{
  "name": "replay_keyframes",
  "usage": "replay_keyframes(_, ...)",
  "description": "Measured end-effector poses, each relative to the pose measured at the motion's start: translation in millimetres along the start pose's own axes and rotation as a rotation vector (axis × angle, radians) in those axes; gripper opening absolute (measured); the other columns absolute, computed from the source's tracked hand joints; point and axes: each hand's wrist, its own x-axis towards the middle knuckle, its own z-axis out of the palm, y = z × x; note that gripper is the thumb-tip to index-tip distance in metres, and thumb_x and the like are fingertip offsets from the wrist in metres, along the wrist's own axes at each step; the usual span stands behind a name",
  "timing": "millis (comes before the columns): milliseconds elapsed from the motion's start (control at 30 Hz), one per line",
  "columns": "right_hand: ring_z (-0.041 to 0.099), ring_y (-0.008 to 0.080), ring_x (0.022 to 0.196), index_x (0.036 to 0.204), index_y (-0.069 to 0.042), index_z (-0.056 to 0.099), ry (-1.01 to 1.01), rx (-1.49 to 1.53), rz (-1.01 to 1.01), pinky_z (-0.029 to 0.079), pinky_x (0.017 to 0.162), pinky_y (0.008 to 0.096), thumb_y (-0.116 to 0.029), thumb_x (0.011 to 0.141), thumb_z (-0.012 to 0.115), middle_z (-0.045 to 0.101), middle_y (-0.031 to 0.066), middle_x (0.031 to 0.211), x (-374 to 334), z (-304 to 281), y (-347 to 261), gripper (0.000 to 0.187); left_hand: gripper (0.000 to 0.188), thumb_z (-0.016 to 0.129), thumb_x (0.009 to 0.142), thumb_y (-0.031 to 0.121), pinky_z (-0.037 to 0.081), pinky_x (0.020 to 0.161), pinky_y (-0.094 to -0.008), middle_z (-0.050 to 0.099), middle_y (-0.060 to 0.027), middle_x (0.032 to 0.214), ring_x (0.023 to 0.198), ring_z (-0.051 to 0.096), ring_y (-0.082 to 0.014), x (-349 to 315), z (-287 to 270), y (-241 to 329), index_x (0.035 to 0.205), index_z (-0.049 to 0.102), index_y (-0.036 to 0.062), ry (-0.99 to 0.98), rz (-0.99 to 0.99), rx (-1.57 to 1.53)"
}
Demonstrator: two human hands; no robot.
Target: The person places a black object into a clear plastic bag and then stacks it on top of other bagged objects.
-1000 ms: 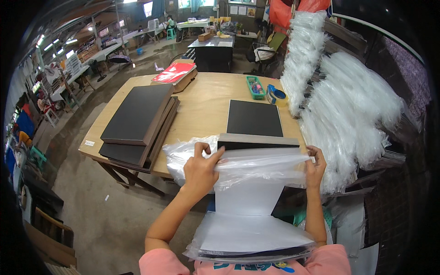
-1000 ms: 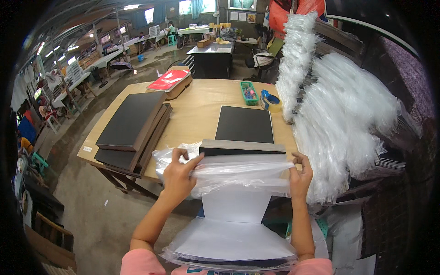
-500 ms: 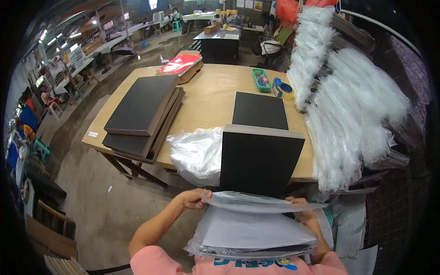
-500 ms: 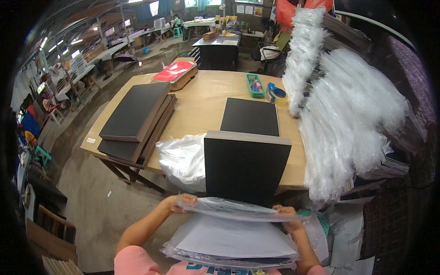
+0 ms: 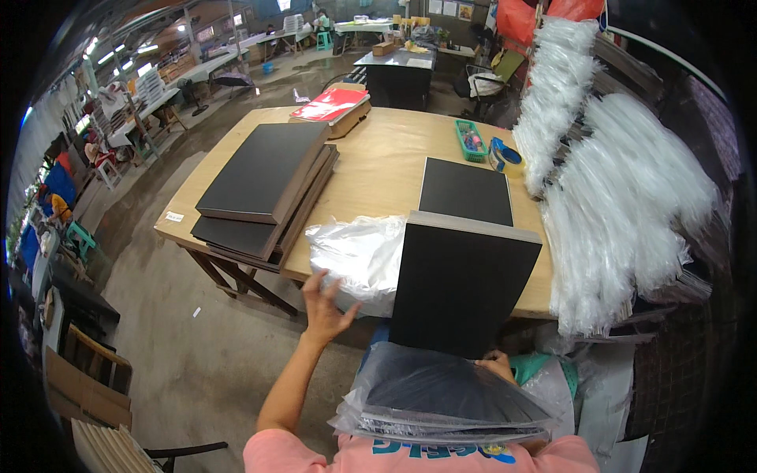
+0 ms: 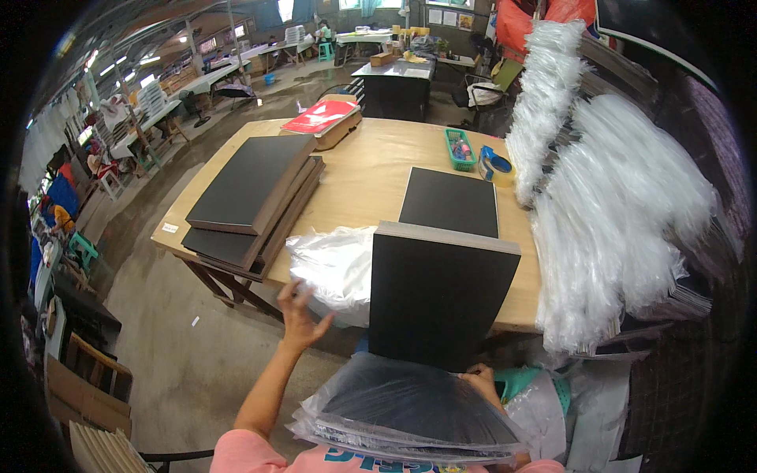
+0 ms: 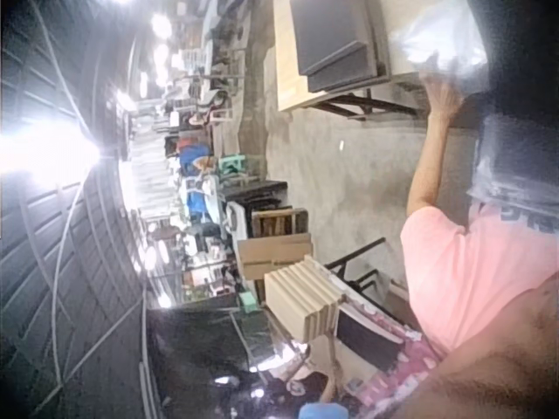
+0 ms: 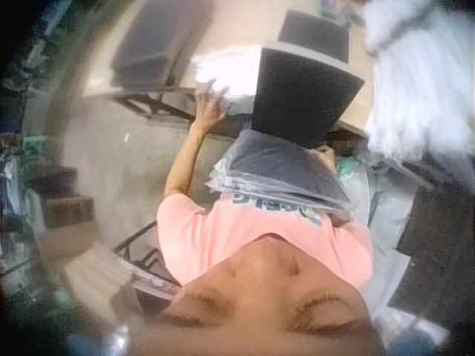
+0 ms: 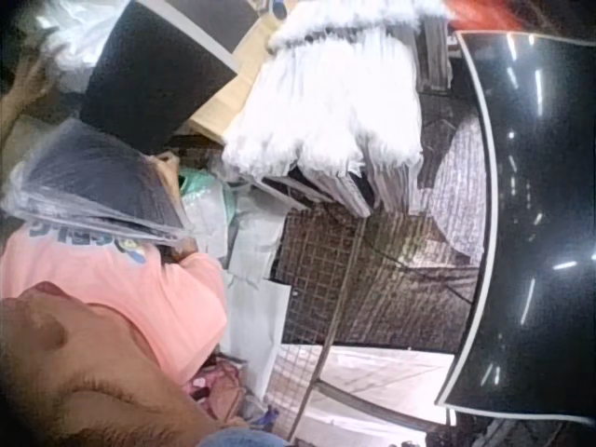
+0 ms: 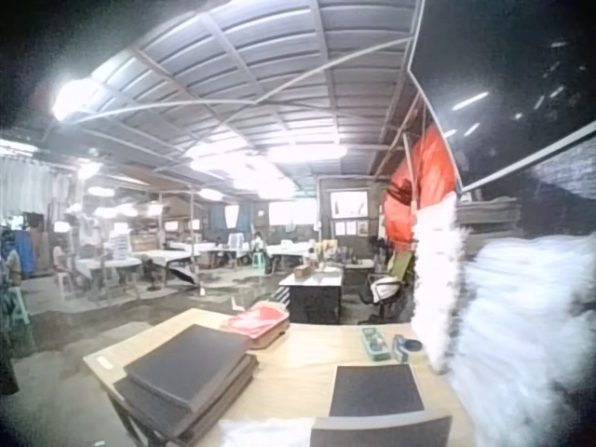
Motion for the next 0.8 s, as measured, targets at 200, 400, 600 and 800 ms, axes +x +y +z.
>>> replay_keyframes(200, 0.066, 0.0257, 0.068, 0.084, -0.002, 0.064, -0.487, -0.692, -0.355, 0.051, 0.065, 0.0314, -0.037, 0.07, 0.076, 0.067, 0.0144, 0.076, -56, -45, -233, 0.04, 0.027, 0.059, 0.075, -0.004, 0.047, 0.079, -0.0385, 0.058, -0.0124, 0.104, 0.093, 0.058, -0.0304, 36, 29, -50, 0.096, 0.064, 0.0121, -0.426, -0.243, -0.278)
replay_keyframes(400, 0.063, 0.0281, 0.071, 0.084, -0.002, 0.058, -0.361, -0.56, -1.074, 0.047, 0.063, 0.0375, -0.024, 0.078, 0.068, 0.061, 0.0147, 0.073, -73, 1, -443, 0.025, 0.004, 0.056, 0.086, 0.006, 0.047, 0.062, -0.0387, 0.063, -0.0128, 0.072, 0.067, 0.062, -0.0308, 118, 39, -73, 0.088, 0.059, 0.0044, -0.082, -0.124, 0.069)
replay_keyframes(600, 0.062, 0.0265, 0.085, 0.092, -0.003, 0.064, -0.365, -0.555, -1.243, 0.047, 0.075, 0.0375, -0.014, 0.074, 0.07, 0.065, 0.0151, 0.095, 63, 95, -512, 0.022, 0.01, 0.056, 0.089, 0.011, 0.044, 0.067, -0.0314, 0.062, -0.0139, 0.085, 0.077, 0.061, -0.022, 160, 33, -41, 0.088, 0.057, 0.0017, -0.339, -0.349, 0.064)
replay_keyframes(800, 0.062, 0.0269, 0.086, 0.099, 0.0, 0.061, -0.505, -0.753, -0.924, 0.049, 0.075, 0.0335, -0.014, 0.071, 0.072, 0.066, 0.0151, 0.097, 87, 149, -537, 0.033, 0.015, 0.061, 0.086, 0.007, 0.049, 0.073, -0.0303, 0.063, -0.0139, 0.092, 0.085, 0.062, -0.0173, 140, 44, -66, 0.093, 0.049, 0.0001, -0.166, -0.42, -0.545)
